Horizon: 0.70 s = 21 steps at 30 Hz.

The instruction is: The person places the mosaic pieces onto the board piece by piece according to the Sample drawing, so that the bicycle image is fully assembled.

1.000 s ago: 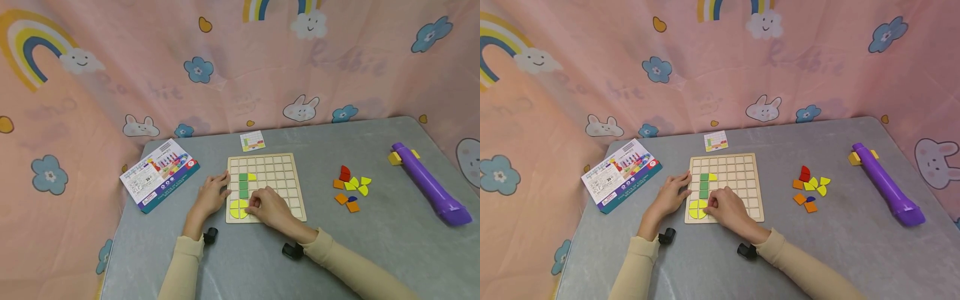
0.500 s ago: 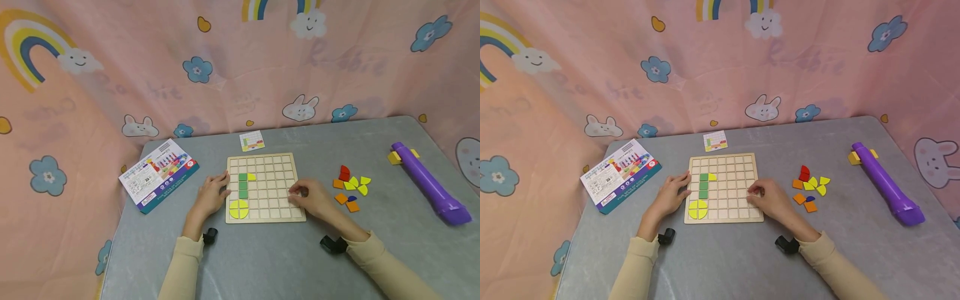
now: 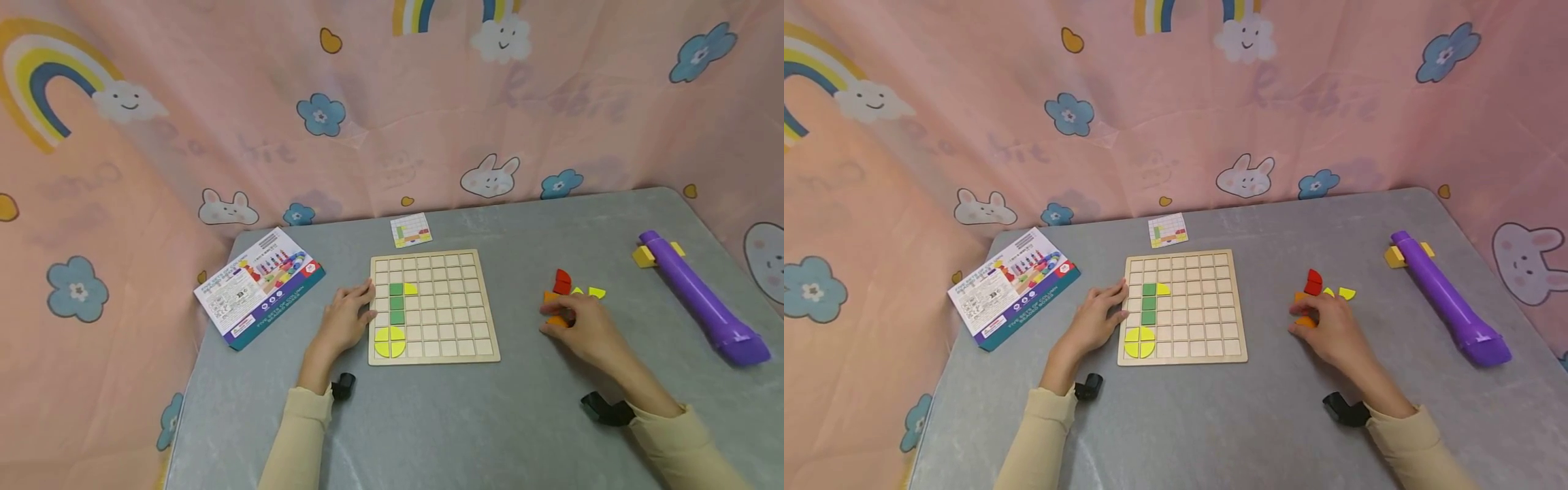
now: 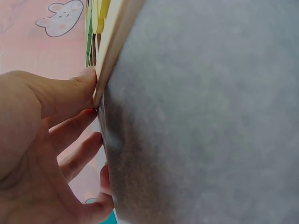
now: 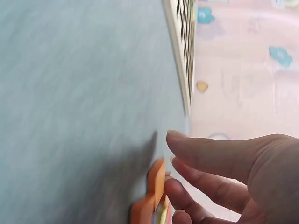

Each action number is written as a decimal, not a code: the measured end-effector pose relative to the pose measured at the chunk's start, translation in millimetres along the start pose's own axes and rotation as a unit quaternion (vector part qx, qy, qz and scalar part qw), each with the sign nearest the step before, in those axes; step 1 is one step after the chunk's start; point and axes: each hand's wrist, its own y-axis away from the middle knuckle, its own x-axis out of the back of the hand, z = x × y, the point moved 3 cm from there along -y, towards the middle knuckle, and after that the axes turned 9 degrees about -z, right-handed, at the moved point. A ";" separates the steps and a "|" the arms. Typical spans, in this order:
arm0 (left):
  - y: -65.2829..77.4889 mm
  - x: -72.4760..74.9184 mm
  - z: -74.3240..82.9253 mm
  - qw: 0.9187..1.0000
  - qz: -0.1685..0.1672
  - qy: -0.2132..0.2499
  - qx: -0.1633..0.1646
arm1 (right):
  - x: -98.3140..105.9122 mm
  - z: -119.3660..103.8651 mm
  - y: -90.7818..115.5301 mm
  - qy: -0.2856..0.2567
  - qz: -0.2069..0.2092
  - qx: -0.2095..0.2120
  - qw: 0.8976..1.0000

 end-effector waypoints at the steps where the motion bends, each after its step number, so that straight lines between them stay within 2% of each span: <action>1: 0.1 -0.1 -0.1 1.000 0.000 0.000 -0.002 | 1.7 3.8 1.9 0.000 0.001 -0.006 1.000; 7: -0.5 -1.1 -0.8 1.000 0.002 -0.002 -0.011 | 6.5 16.8 10.0 0.005 0.001 -0.033 0.999; 13: -0.7 -1.4 -1.4 1.000 0.002 -0.005 -0.010 | 6.4 15.6 10.2 0.025 0.001 -0.040 0.999; 17: -1.2 -1.4 -2.2 1.000 0.002 -0.004 -0.007 | 1.0 3.3 4.2 0.027 -0.005 -0.032 0.999; 21: -1.1 -1.0 -2.0 1.000 0.005 -0.003 -0.008 | -10.0 -20.1 -5.9 0.020 -0.010 -0.013 1.000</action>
